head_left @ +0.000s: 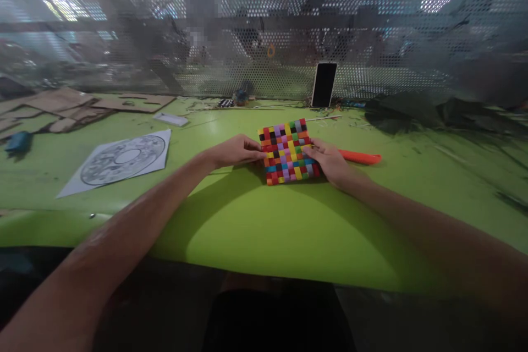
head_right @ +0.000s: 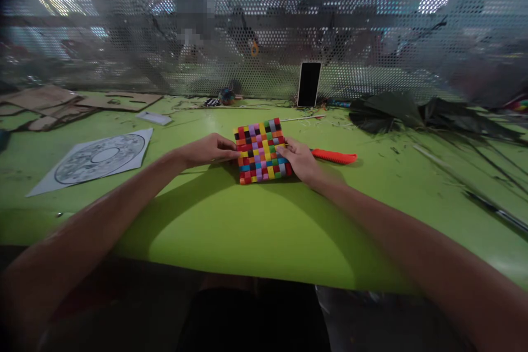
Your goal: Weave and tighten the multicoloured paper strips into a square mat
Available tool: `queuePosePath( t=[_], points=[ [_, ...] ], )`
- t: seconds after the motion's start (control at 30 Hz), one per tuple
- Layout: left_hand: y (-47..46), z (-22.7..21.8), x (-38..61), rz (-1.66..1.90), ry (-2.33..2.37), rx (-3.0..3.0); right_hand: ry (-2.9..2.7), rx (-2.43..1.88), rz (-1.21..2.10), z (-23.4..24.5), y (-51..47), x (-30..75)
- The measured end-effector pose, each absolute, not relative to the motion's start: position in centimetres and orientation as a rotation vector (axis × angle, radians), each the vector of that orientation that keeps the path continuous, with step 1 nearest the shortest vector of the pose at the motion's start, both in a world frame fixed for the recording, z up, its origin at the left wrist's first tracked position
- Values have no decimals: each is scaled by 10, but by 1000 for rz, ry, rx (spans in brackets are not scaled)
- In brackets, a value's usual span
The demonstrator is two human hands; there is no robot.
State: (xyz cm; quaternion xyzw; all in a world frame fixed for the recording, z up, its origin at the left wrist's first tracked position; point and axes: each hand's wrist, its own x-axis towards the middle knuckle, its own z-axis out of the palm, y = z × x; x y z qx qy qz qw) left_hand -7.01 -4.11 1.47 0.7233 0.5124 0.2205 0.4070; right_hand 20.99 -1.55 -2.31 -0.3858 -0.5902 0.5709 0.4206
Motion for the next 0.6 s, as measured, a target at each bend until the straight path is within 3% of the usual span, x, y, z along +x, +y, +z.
queuePosePath(
  t=[0.6],
  points=[
    [-44, 15, -63, 542, 1380, 1902, -1605, -1100, 1386, -5, -30, 208]
  ],
)
